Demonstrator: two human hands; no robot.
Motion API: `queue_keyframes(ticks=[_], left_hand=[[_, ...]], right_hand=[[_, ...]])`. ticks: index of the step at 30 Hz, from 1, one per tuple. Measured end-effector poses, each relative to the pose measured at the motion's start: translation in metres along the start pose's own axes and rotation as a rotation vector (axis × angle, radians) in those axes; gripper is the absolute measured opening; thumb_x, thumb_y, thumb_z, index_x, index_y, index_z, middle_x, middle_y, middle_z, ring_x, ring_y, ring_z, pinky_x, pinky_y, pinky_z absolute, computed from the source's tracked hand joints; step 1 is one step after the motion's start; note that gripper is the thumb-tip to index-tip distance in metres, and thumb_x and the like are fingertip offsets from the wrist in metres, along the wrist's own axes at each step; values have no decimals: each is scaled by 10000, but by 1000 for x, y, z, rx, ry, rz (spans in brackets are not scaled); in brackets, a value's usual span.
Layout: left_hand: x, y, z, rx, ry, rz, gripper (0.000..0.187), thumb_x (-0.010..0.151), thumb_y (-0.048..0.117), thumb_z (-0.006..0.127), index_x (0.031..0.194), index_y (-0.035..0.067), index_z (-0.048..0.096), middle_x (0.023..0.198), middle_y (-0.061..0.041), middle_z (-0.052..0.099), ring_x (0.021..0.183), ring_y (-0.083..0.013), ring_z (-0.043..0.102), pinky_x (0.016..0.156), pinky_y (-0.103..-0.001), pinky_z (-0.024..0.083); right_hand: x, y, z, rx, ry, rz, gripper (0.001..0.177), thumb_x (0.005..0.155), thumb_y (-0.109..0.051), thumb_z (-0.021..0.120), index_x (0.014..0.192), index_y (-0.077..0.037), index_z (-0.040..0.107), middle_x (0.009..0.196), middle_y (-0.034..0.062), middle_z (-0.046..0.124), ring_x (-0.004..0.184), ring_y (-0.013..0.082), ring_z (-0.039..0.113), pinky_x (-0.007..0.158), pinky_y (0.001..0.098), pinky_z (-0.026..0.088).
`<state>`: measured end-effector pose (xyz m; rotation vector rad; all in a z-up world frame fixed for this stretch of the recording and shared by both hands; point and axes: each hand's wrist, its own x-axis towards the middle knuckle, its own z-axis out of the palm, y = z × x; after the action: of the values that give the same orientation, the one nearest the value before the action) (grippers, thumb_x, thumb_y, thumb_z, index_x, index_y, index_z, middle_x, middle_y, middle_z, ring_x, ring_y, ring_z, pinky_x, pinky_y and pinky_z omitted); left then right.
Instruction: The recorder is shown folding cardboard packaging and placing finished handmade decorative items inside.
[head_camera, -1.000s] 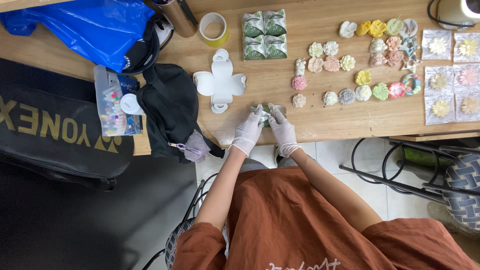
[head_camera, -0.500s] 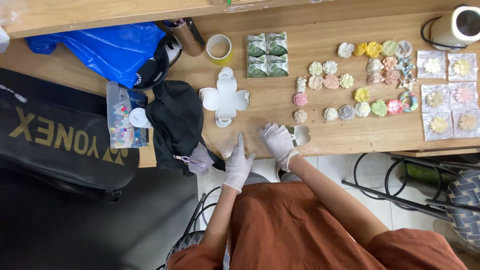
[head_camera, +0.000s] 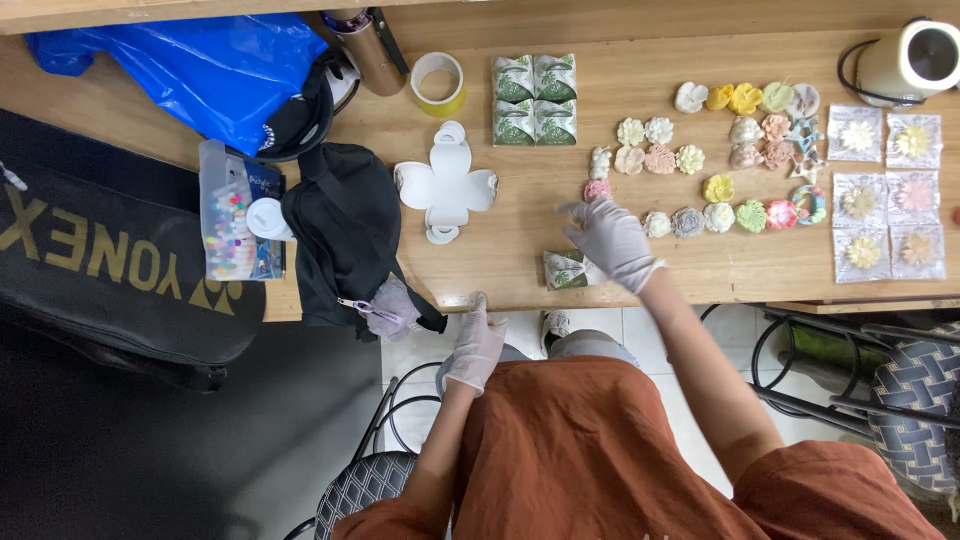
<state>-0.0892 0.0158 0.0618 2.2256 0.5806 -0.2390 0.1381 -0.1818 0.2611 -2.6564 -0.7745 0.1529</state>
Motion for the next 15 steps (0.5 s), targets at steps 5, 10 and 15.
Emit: queue_keyframes(ticks=[5, 10, 15], left_hand=[[-2, -8, 2, 1, 6, 55, 750, 850, 253, 786, 1493, 83, 440, 930, -121, 656, 846, -342, 661, 798, -459, 533], [-3, 38, -28, -1, -80, -46, 739, 864, 253, 758, 1508, 98, 430, 921, -122, 690, 846, -329, 677, 816, -449, 535], [14, 11, 14, -212, -47, -45, 624, 993, 379, 613, 1514, 83, 443, 1104, -165, 676, 989, -286, 683, 892, -392, 538]], right_hand=[[-25, 0, 14, -150, -177, -145, 409, 828, -396, 699, 1178, -187, 731, 901, 169, 697, 661, 314, 695, 551, 433, 556], [-37, 4, 67, -166, -189, -178, 356, 932, -363, 661, 1233, -183, 721, 896, 136, 743, 726, 316, 713, 622, 444, 564], [-20, -3, 77, 386, -95, 349, 246, 969, -266, 647, 1159, -154, 756, 858, 161, 766, 709, 293, 740, 641, 408, 578]])
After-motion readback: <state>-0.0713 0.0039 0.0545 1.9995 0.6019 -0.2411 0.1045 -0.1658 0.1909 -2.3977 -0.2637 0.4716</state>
